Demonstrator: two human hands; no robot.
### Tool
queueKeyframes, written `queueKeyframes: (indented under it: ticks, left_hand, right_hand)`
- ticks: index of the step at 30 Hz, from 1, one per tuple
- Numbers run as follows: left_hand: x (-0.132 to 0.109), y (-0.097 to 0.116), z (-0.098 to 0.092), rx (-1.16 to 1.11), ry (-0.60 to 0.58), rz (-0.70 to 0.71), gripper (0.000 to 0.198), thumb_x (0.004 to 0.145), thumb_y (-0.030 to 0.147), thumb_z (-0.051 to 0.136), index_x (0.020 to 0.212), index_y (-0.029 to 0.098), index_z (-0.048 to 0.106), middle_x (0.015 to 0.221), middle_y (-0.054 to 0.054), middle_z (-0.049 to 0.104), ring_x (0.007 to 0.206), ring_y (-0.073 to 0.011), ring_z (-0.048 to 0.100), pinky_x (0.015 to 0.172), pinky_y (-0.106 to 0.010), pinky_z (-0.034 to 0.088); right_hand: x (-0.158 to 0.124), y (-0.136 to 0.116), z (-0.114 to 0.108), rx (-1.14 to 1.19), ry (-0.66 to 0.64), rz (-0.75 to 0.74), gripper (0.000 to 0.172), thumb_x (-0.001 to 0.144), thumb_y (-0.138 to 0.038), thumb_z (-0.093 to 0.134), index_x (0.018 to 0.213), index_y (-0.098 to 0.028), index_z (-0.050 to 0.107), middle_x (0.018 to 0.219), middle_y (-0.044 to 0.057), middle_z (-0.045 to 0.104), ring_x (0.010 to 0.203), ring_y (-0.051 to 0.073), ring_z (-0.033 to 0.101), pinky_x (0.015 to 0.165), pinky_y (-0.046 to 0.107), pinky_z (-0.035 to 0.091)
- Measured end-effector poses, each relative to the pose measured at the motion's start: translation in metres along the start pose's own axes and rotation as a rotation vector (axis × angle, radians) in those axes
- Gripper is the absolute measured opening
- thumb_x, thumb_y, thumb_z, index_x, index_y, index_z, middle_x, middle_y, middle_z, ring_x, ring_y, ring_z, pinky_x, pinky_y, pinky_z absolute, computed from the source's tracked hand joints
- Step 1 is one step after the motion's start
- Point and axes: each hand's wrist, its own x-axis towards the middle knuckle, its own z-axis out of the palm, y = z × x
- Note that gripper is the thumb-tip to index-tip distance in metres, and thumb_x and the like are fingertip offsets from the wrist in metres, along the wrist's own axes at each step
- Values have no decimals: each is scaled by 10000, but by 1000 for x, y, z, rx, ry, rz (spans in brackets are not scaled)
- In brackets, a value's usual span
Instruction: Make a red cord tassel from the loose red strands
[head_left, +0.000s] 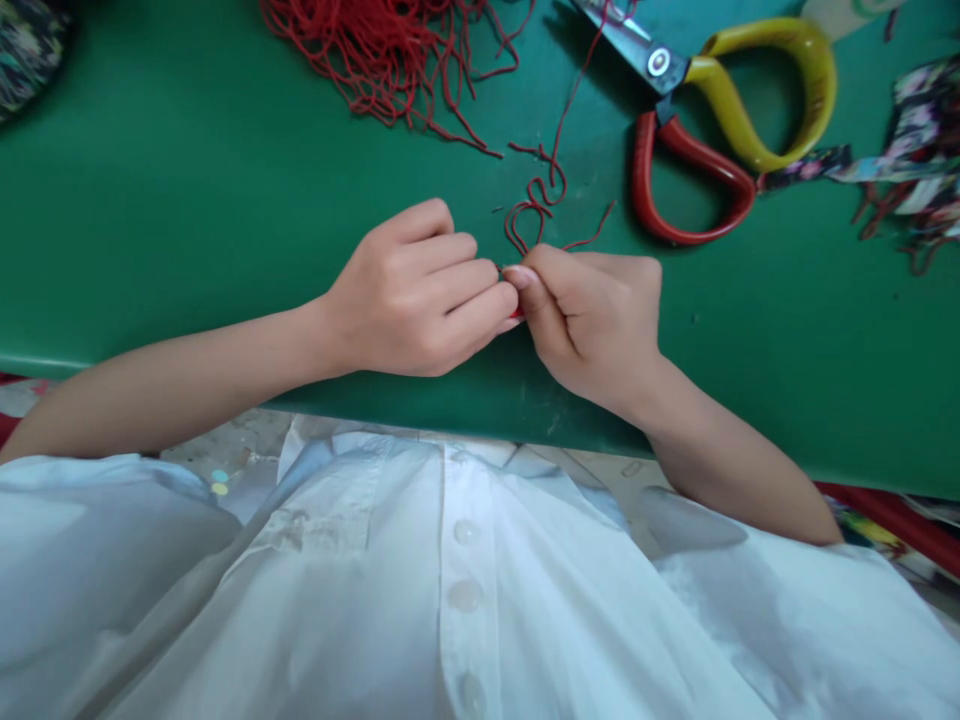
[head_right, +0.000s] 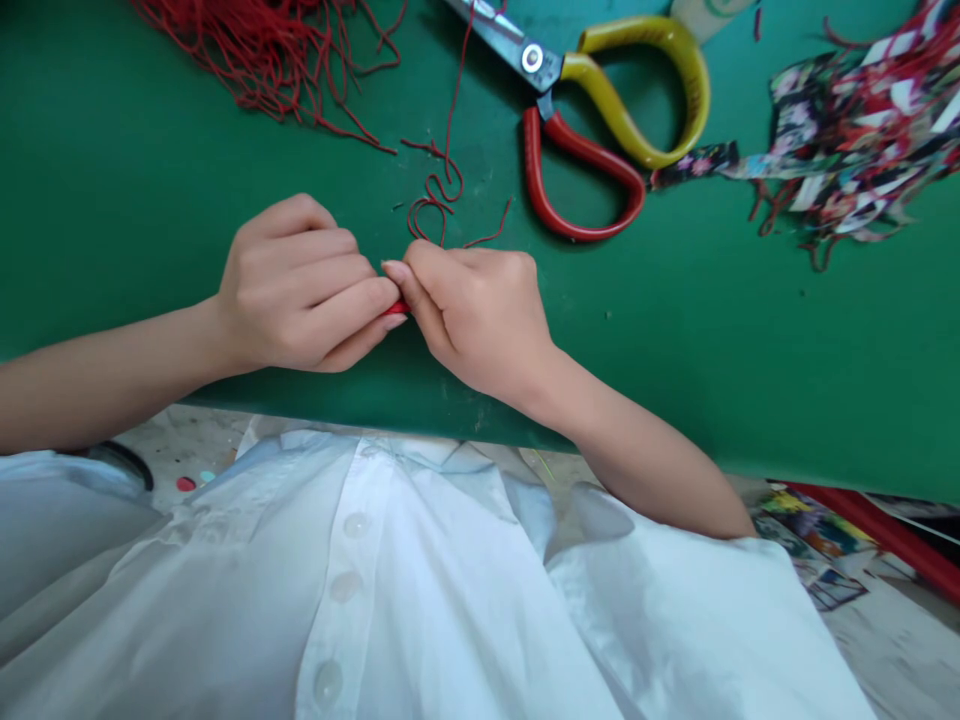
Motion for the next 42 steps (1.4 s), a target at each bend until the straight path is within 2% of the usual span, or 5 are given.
queueKeyframes:
  ticks: [7, 16, 24, 29, 42]
  left_hand:
    - [1, 0, -2, -36, -50, -3, 366, 983, 418, 349, 759, 227, 566, 615, -7, 539, 690, -158, 618, 636, -390, 483]
    - [3, 5, -3, -86, -94, -116, 413, 974, 475, 343, 758, 225, 590, 636, -11, 573, 737, -174, 635, 724, -400, 490]
    - [7, 4, -3, -128, -76, -139, 449, 972, 493, 336, 746, 212, 603, 633, -29, 612, 716, -174, 630, 690, -358, 452]
    - [10, 3, -5, -272, -99, -170, 427, 973, 437, 370, 674, 211, 575, 562, -16, 556, 679, -155, 606, 688, -334, 438]
    - [11, 3, -8, -280, -115, -176, 328, 945, 364, 433, 700, 217, 593, 598, -22, 614, 670, -146, 603, 687, -320, 455]
  right_hand:
    - [-1, 0, -1, 15, -6, 1, 507, 1051, -397, 209, 708, -176, 510, 546, -8, 481, 488, 82, 402, 523, 265, 252]
    - [0, 0, 0, 17, 16, -5, 512, 1050, -393, 208, 698, -169, 505, 535, -18, 454, 484, 73, 387, 526, 254, 270]
    - [0, 1, 2, -47, 112, -18, 508, 1050, -369, 219, 681, -174, 509, 531, -15, 440, 509, 76, 422, 542, 244, 299]
    - [0, 0, 1, -83, 247, -117, 439, 1024, -301, 319, 641, -170, 490, 514, -20, 407, 495, 75, 401, 510, 248, 279]
    - [-3, 2, 2, -94, 181, -67, 515, 1049, -375, 229, 688, -173, 536, 538, -5, 453, 531, 85, 461, 546, 243, 337]
